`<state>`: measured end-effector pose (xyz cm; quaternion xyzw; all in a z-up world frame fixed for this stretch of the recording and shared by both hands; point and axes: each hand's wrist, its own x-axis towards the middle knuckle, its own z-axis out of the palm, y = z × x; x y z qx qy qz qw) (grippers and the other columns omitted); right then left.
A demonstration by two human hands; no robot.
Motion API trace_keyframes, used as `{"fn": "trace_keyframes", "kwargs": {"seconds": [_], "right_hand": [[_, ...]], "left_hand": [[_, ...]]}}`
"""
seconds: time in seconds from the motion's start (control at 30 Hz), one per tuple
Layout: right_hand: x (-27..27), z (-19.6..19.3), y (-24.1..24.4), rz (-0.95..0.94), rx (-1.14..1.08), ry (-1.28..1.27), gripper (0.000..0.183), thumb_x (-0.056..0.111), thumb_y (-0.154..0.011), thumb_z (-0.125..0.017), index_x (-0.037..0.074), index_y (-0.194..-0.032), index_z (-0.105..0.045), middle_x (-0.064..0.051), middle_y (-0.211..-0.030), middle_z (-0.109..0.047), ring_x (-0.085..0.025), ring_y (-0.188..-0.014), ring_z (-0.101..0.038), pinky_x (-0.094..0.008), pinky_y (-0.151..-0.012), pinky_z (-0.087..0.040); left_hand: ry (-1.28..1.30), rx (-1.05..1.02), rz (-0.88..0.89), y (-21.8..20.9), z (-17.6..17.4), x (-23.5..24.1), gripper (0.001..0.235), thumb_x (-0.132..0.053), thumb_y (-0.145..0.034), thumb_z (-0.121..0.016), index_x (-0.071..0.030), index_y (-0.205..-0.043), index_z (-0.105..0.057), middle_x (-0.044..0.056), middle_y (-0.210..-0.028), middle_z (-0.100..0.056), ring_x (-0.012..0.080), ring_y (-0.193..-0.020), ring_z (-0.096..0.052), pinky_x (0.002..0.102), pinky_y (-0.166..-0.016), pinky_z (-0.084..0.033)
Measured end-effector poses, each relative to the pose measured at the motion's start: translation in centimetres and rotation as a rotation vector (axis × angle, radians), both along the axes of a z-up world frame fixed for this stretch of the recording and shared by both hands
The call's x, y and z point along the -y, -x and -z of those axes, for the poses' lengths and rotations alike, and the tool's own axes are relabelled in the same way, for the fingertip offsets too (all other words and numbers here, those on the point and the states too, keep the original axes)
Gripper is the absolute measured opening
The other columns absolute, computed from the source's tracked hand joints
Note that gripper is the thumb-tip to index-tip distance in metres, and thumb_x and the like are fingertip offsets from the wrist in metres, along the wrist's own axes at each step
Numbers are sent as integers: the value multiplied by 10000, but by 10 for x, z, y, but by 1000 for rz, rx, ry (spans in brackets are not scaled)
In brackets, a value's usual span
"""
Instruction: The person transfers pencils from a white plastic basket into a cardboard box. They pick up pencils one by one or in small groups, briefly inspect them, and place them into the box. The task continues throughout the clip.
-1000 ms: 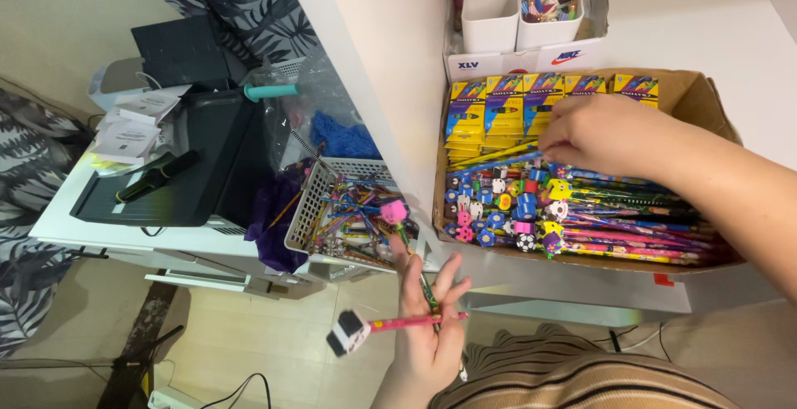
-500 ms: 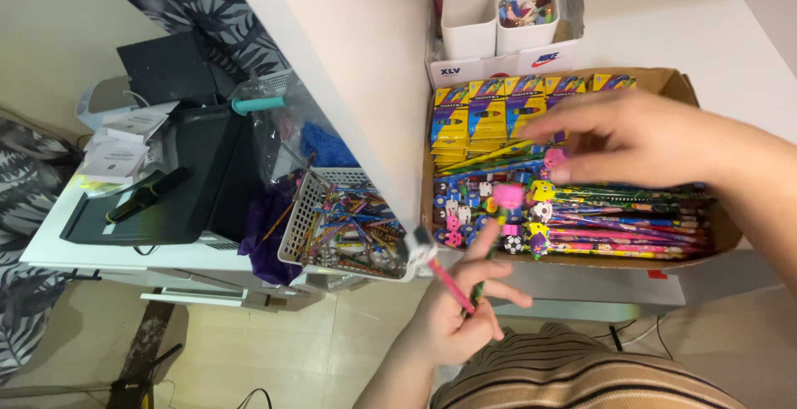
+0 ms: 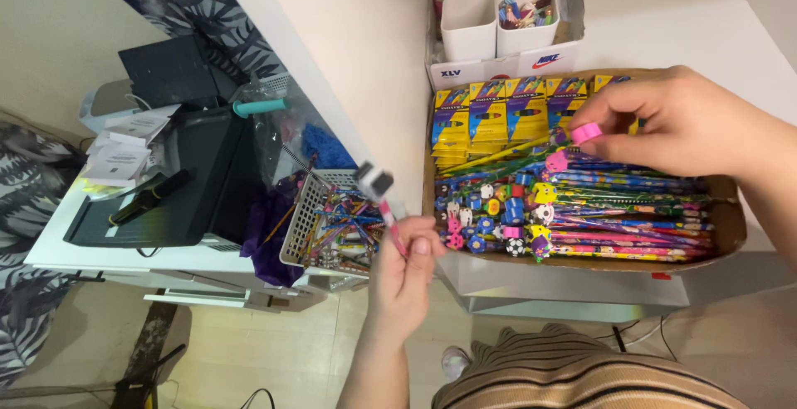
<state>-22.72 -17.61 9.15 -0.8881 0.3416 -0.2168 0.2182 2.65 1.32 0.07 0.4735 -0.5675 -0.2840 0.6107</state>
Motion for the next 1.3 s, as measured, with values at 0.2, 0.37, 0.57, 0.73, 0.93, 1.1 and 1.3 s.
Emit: {"fn": "trace_keyframes", "kwargs": {"seconds": [0.2,0.37,0.57,0.73,0.93,1.1,1.3], "right_hand": [[18,37,-19,-110,54,233,135,221,-771,-642,181,-899,-635,97,-861,-700,-100,-554,-589,-249,-619,-466],[23,32,-9,-215,10,287,142,222,-766,-623,155,-888,-653,13,-862,-700,-176,-772,-657,-300,-722,-484],[19,55,-19,-317,-21,378,199,138,-727,-587,172,-914,-645,-16,-827,-665,-226,-792,-622,-356,-715,-489],[23,63,-12,-340,-136,490,319,323,-823,-556,175,-1095,-634,-45,-1167,-589,-299,-997,-581,-436,-846,-476],[33,76,6,-365,-114,356,698,79,-580,-686,242,-1246,-550,-77,-1283,-524,-272,-1168,-512,-391,-973,-410],[29,74,11,-357,-83,314,504,205,-735,-645,216,-1231,-556,-56,-1241,-564,-267,-1132,-531,-408,-946,-420],[27,70,13,-369,-86,329,507,290,-754,-654,165,-1233,-545,-97,-1225,-573,-295,-1102,-547,-426,-932,-432]], "left_hand": [[-35,178,-49,0,-4,5,456,-408,-950,-302,-42,-1121,-512,19,-850,-536,146,-787,-516,281,-724,-420],[-64,402,-106,4,-7,17,329,-258,-942,-381,-38,-1143,-522,80,-963,-638,210,-843,-616,317,-743,-480],[-15,531,-17,20,-15,36,248,-156,-934,-401,-30,-1102,-533,115,-1021,-638,271,-934,-611,372,-810,-471],[161,650,83,34,-20,55,162,-49,-931,-403,6,-1044,-506,185,-1154,-548,324,-1092,-535,430,-952,-425],[39,719,75,37,1,84,86,-40,-905,-408,-14,-957,-471,262,-1292,-435,391,-1240,-420,471,-1013,-359],[-148,912,-3,38,10,92,188,110,-752,-383,26,-913,-433,330,-1183,-454,448,-993,-490,495,-796,-414],[-281,1386,-315,41,35,100,586,-148,-816,-478,-88,-1374,-308,189,-1085,-589,392,-901,-585,489,-741,-470]]}}
